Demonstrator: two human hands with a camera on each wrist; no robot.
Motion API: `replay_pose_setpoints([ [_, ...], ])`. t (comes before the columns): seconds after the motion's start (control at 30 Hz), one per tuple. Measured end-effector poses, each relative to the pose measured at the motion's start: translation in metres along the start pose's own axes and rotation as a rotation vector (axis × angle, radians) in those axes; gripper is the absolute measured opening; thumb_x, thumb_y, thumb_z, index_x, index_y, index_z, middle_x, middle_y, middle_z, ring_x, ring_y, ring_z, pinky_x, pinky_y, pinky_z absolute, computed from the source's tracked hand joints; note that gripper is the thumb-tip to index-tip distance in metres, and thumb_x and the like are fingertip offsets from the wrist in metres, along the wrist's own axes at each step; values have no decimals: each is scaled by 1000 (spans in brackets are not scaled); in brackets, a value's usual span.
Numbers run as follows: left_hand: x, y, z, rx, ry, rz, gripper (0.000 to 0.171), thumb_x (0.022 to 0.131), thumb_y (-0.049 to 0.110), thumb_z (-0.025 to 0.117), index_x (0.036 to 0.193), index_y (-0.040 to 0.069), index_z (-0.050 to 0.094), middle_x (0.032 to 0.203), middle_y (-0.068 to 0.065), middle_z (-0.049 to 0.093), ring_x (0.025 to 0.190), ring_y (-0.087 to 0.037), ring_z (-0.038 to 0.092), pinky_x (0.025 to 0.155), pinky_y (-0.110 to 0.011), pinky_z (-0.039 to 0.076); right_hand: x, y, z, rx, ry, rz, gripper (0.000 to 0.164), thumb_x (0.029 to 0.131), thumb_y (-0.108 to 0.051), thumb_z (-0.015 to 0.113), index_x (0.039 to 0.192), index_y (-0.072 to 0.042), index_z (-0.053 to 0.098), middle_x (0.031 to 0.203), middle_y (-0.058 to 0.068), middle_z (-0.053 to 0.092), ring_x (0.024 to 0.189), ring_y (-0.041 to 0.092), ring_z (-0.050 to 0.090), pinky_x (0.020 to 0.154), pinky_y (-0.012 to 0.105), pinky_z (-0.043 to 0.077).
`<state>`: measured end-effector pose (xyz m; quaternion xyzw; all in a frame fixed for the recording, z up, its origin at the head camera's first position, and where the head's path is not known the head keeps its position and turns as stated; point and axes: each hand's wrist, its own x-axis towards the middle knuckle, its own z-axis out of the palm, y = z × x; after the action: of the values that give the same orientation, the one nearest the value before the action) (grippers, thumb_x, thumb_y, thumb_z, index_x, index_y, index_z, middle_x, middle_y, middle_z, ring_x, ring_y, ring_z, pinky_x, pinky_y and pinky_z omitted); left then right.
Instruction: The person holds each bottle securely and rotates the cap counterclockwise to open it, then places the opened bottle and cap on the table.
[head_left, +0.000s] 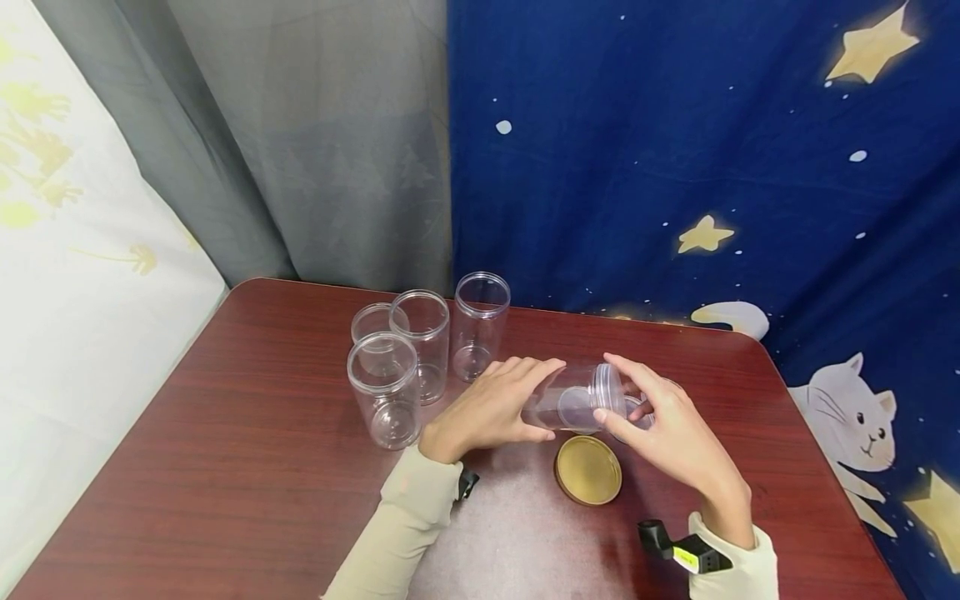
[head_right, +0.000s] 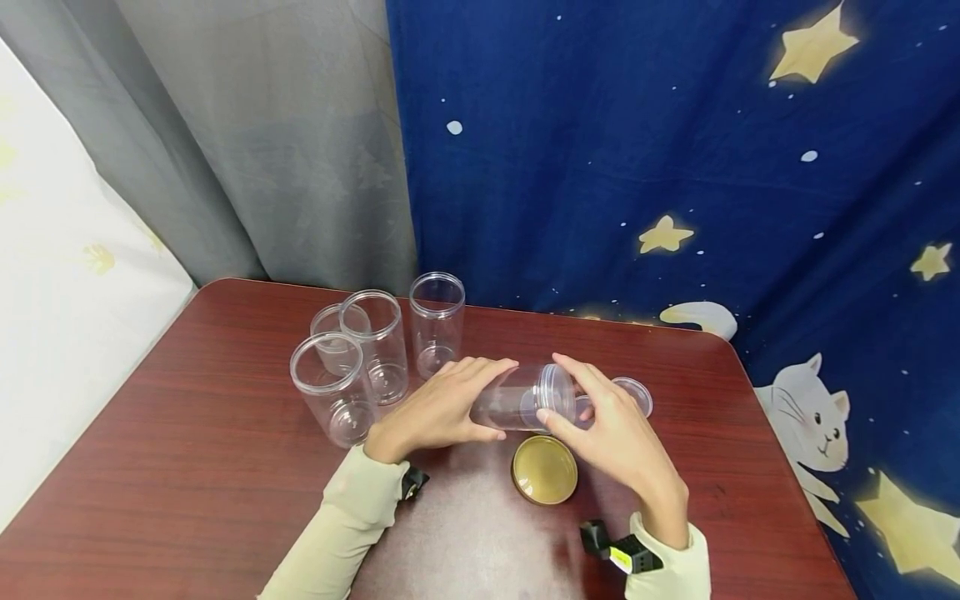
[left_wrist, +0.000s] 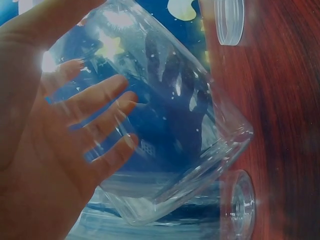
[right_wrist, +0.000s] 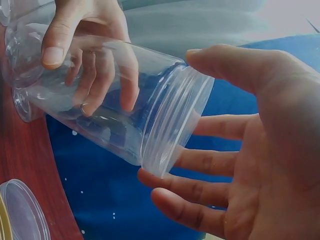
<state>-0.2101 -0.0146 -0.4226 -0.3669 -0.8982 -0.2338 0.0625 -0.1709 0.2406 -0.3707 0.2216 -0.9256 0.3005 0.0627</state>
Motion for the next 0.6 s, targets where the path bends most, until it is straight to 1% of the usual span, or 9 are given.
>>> replay_pose_setpoints([
  [0.13, 0, -1, 0, -12, -5, 0, 90, 76, 48, 81, 150, 20, 39, 134, 4, 57, 118, -14, 52, 99, -35, 42, 0, 0, 0, 11, 10, -38, 68, 84, -21, 78, 145, -20, 48, 111, 2, 66, 79, 15, 64, 69, 29, 54],
  [0.27, 0, -1, 0, -27, -15, -4, 90, 76, 49, 81, 150, 20, 39, 134, 4, 57, 118, -14, 52, 99, -35, 42, 0, 0, 1, 3, 25, -62, 71, 81, -18, 80, 145, -21, 48, 117, -1, 64, 82, 14, 63, 72, 32, 54],
  [0.33, 0, -1, -1, -35, -21, -9, 90, 77, 49, 81, 151, 20, 38, 135, 4, 56, 119, -14, 52, 99, -36, 42, -1, -1, 1, -1, 30, -70, 72, 80, -18, 80, 145, -22, 48, 124, -1, 62, 85, 14, 63, 80, 36, 50],
  [0.43, 0, -1, -1, -48, -30, -17, 90, 77, 49, 81, 151, 20, 38, 135, 4, 56, 119, -13, 52, 99, -36, 42, -1, -1, 1, -6, 30, -79, 75, 79, -17, 80, 146, -24, 47, 136, -1, 56, 88, 14, 64, 92, 45, 39],
  [0.5, 0, -2, 0, -54, -35, -23, 90, 77, 49, 81, 151, 20, 38, 133, 4, 57, 118, -13, 52, 100, -35, 42, -1, -2, 1, -2, 26, -83, 76, 79, -17, 80, 147, -26, 46, 143, -2, 52, 91, 14, 65, 96, 49, 32],
  [0.6, 0, -2, 0, -60, -40, -29, 90, 77, 49, 81, 151, 20, 38, 131, 4, 57, 116, -13, 52, 99, -35, 42, -1, -2, 1, 6, 20, -101, 77, 79, -15, 79, 147, -28, 45, 146, -2, 50, 92, 14, 66, 98, 50, 30],
])
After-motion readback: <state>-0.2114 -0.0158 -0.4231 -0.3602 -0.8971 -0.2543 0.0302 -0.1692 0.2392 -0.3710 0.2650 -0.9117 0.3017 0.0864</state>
